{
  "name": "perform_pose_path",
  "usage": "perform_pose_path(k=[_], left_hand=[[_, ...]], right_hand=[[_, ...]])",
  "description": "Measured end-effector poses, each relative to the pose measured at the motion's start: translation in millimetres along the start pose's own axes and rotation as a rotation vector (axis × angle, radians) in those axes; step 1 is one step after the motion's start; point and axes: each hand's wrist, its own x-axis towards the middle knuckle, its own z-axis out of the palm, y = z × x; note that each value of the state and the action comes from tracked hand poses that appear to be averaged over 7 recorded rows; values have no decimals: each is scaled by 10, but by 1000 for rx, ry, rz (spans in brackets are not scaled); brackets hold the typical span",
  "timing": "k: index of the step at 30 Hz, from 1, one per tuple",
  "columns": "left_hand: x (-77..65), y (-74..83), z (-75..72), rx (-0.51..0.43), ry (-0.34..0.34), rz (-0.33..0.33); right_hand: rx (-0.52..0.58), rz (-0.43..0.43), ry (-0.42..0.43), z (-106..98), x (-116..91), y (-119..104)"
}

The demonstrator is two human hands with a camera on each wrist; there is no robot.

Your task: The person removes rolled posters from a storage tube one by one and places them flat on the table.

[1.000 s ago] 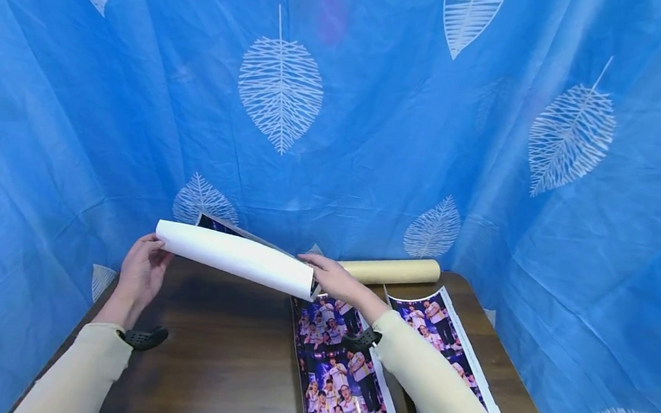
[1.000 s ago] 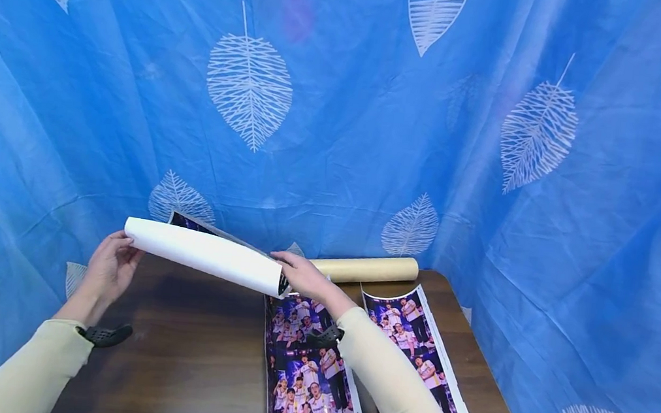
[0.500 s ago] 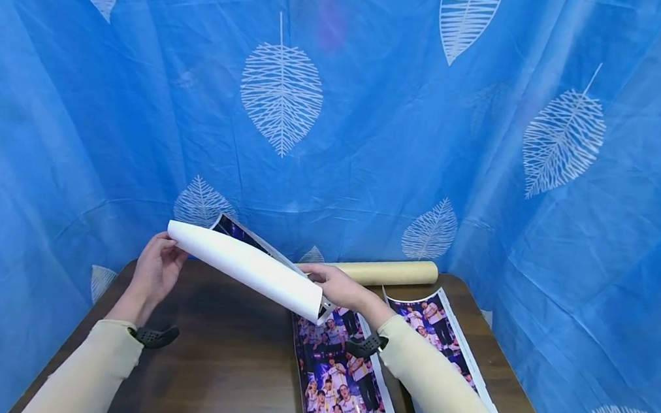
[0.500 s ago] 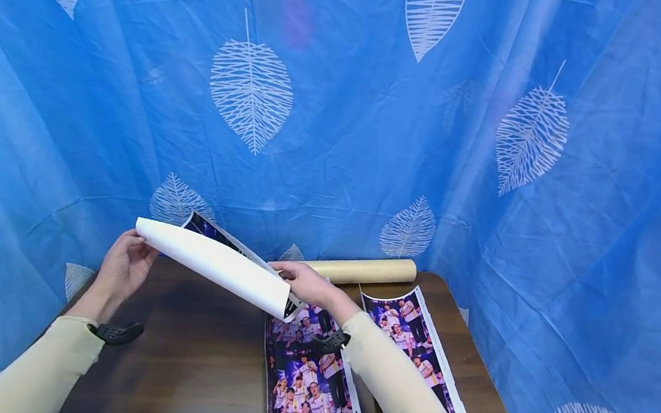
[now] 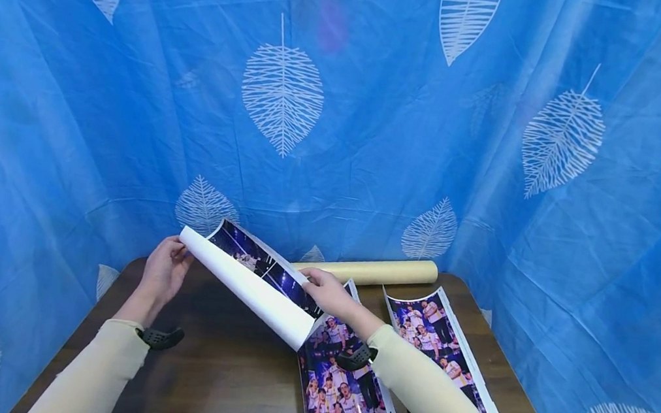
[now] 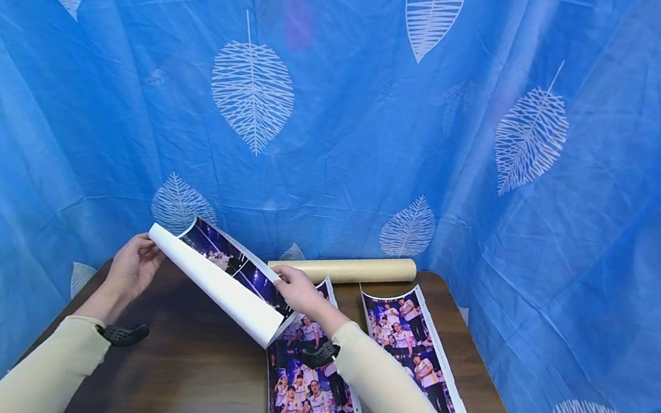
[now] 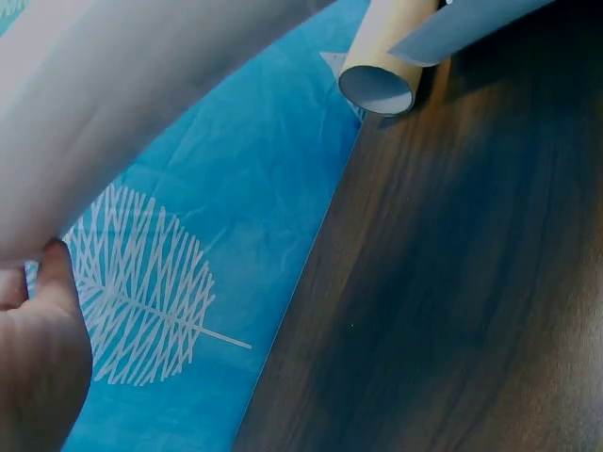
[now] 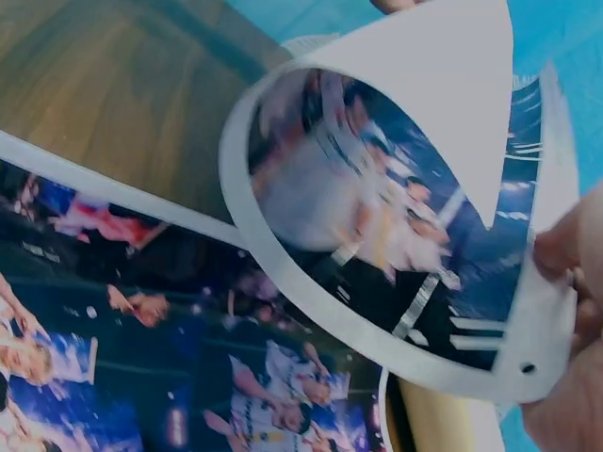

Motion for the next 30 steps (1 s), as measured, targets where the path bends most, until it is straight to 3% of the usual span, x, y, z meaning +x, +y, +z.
perform_pose_path(k=[3, 8, 11, 18, 21, 25, 28, 30], left_hand=[[2, -12, 33, 61, 10, -10], [-1, -88, 98, 353, 73, -16], [-6, -164, 133, 470, 97, -37], [-117, -346, 129, 571, 45, -79], [-201, -410, 99, 604, -14, -53], [-302, -454, 34, 665, -78, 30], [-367, -445, -16, 729, -86, 69], [-399, -420, -44, 766, -71, 60]], right_hand=[[-6, 10, 80, 57, -17, -35], [45, 12, 139, 130, -26, -61], [62, -12, 171, 181, -24, -73], [130, -44, 244, 327, -39, -85], [140, -32, 269, 369, -53, -95], [184, -5, 289, 408, -63, -95], [228, 3, 303, 436, -64, -87], [210, -18, 307, 456, -62, -73]])
